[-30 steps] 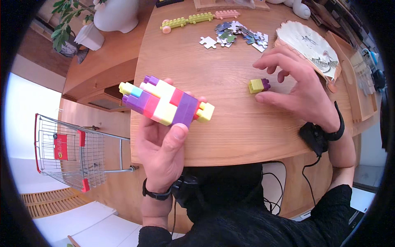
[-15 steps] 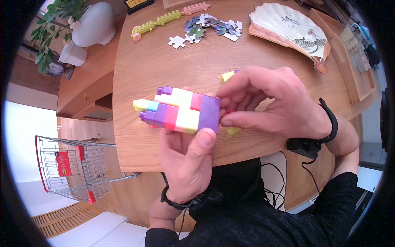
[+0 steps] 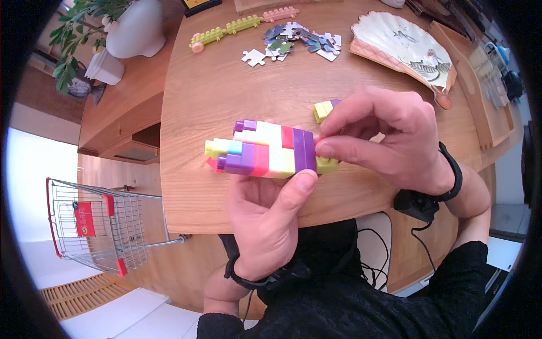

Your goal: Assemble several interlocking colorful toy blocks on a wooden table.

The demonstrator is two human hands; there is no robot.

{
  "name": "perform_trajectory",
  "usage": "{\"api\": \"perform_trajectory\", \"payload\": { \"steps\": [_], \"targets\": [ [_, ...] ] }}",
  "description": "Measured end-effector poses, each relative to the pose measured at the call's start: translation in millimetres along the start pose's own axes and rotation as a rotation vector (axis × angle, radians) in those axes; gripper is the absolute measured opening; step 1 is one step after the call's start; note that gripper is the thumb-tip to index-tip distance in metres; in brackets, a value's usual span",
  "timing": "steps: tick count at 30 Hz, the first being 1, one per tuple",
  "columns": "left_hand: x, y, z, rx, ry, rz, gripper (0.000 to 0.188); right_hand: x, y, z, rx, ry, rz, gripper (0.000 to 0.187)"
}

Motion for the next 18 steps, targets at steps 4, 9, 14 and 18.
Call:
{"api": "perform_trajectory", "payload": {
  "steps": [4, 9, 14, 18],
  "targets": [
    [-1, 1, 3, 0.024, 0.054, 0.031, 0.067, 4, 0, -4, -0.008, 0.081, -0.068, 0.015],
    [2, -4, 4, 0.038, 0.135, 0.074, 0.064, -8, 8, -1, -0.104, -0.074, -0.068, 0.018],
    [19, -12, 4, -0.029, 0.178, 0.154, 0.065, -5, 4, -4, -0.068, -0.063, 0.241, 0.021],
    [25, -18, -2, -0.207, 0.135, 0.279, 0.059, -1, -11, -5, 0.045, -0.123, 0.39, 0.035]
  ]
}}
Point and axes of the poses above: each hand's wrist, its own z-axis towards the middle knuckle, its own y-axis out of the palm, x = y × z, the point moved 9 cm from there along z, towards the middle knuckle, and after that the axes turned 8 degrees about z, right-handed, at the moved point
